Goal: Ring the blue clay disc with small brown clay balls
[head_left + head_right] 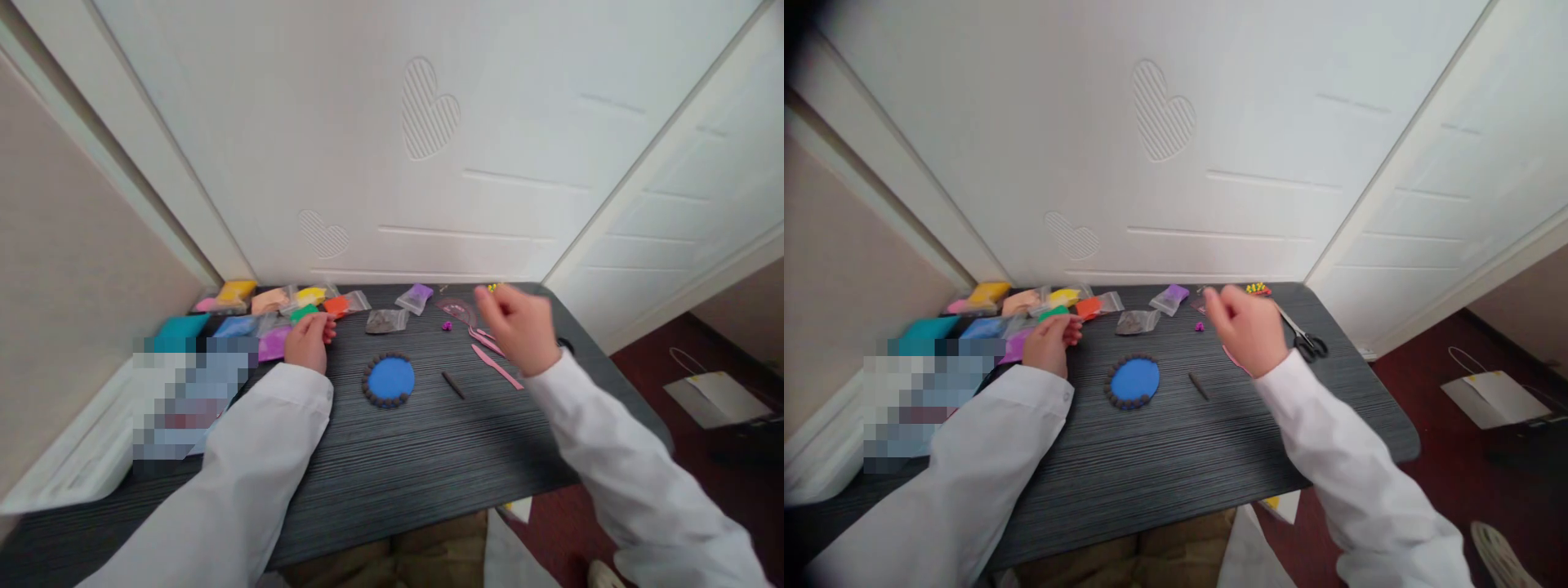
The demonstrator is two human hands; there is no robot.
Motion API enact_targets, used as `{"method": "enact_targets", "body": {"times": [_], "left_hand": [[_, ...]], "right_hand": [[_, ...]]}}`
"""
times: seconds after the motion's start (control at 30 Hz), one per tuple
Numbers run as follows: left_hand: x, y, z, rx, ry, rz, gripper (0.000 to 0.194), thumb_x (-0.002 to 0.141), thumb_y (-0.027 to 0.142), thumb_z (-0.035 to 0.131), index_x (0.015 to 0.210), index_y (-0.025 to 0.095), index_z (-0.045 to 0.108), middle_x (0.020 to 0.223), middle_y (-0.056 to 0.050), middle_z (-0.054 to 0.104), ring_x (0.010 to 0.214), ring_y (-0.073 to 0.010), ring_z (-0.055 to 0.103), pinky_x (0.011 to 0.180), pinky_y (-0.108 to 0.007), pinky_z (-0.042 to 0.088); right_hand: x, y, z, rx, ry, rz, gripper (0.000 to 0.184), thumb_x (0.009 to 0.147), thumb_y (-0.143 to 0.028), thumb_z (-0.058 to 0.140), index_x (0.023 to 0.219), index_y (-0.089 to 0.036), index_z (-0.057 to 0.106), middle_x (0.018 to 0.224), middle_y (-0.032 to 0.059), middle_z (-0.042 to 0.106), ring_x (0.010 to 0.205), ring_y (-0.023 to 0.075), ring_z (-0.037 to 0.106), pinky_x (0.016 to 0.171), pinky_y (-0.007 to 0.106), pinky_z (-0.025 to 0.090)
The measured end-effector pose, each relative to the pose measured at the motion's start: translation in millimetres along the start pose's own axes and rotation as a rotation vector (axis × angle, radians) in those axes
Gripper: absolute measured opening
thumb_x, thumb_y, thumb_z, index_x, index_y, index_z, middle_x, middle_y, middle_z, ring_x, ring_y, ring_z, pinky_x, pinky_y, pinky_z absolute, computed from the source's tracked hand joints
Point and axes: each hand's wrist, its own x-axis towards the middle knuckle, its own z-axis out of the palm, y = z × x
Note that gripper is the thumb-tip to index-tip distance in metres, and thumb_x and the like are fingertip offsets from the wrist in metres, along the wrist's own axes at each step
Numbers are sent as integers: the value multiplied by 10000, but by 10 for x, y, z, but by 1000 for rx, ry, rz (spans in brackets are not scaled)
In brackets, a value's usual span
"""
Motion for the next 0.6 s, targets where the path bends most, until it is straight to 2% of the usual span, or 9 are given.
{"method": "enact_targets", "body": {"times": [0.1, 0.13, 0.2, 0.43, 0.6], "left_hand": [[3, -24, -9, 16, -8, 5, 168, 666, 285, 520, 665, 146, 613, 575, 5, 553, 463, -64, 473, 414, -173, 336], [4, -34, -10, 20, -13, 6, 173, 670, 292, 521, 674, 145, 614, 580, 4, 554, 467, -65, 476, 418, -175, 338], [3, -53, -10, 24, -22, 8, 179, 677, 296, 524, 688, 143, 615, 592, -1, 559, 473, -66, 480, 423, -178, 339], [-29, -75, -24, 27, -27, 38, 170, 693, 263, 523, 722, 127, 622, 610, -6, 564, 486, -63, 487, 433, -180, 333], [-59, -36, -6, 18, -11, 43, 174, 703, 253, 515, 728, 116, 620, 600, -3, 562, 480, -59, 485, 430, -178, 338]], "right_hand": [[-200, -139, 363, -140, -247, -20, 406, 861, -396, 294, 703, -155, 579, 611, 20, 606, 561, 112, 553, 506, 235, 325], [-252, -177, 457, -163, -292, -31, 442, 864, -403, 265, 651, -165, 571, 552, 19, 600, 515, 113, 542, 478, 244, 266], [-322, -227, 584, -159, -329, -52, 438, 862, -402, 253, 653, -180, 568, 564, 21, 623, 502, 121, 544, 470, 257, 201], [-378, -225, 663, -188, -417, -101, 394, 865, -359, 242, 679, -188, 544, 624, 31, 656, 523, 142, 564, 500, 275, 152], [-397, -230, 666, -241, -417, -115, 372, 866, -326, 245, 680, -177, 531, 612, 40, 650, 515, 136, 557, 505, 283, 146]]}}
